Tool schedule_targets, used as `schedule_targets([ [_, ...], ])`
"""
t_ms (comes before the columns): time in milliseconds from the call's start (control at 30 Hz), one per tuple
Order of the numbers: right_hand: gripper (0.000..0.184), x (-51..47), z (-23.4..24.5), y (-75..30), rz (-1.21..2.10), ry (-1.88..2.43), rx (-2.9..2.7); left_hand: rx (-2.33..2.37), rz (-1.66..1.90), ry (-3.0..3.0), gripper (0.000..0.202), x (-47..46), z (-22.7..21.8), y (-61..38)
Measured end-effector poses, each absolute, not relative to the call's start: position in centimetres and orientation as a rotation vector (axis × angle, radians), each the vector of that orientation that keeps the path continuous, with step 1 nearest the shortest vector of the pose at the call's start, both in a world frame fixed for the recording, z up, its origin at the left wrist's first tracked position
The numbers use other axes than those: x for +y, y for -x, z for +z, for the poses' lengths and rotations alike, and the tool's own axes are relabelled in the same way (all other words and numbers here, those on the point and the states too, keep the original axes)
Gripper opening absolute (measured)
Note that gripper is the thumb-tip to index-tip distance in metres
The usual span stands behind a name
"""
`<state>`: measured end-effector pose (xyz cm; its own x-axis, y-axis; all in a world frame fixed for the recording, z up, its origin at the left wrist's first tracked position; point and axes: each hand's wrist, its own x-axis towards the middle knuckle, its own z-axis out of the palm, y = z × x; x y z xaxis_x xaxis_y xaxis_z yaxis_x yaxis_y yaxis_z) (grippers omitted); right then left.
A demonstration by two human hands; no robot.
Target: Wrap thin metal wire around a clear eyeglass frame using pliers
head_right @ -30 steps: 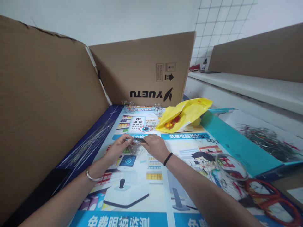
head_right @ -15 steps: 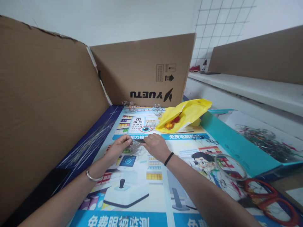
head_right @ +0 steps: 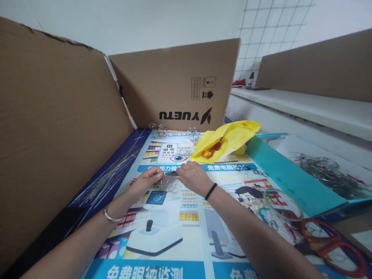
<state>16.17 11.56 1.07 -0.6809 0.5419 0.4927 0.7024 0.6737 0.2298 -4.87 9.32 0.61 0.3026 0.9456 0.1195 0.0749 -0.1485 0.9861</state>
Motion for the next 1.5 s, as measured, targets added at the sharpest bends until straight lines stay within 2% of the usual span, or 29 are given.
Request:
schedule_targets([
  [767,0.029,11.4,0.2,-16.1,-0.52,1.022,-2.468,1.052,0.996,-1.429,0.025,9.4,0.3,5.1],
  [1500,0.031,11.7,-1.1,-15.8,-0.141,0.97,-2.368,1.092,1.028,-1.386,0.02,8.9,0.6,4.7],
])
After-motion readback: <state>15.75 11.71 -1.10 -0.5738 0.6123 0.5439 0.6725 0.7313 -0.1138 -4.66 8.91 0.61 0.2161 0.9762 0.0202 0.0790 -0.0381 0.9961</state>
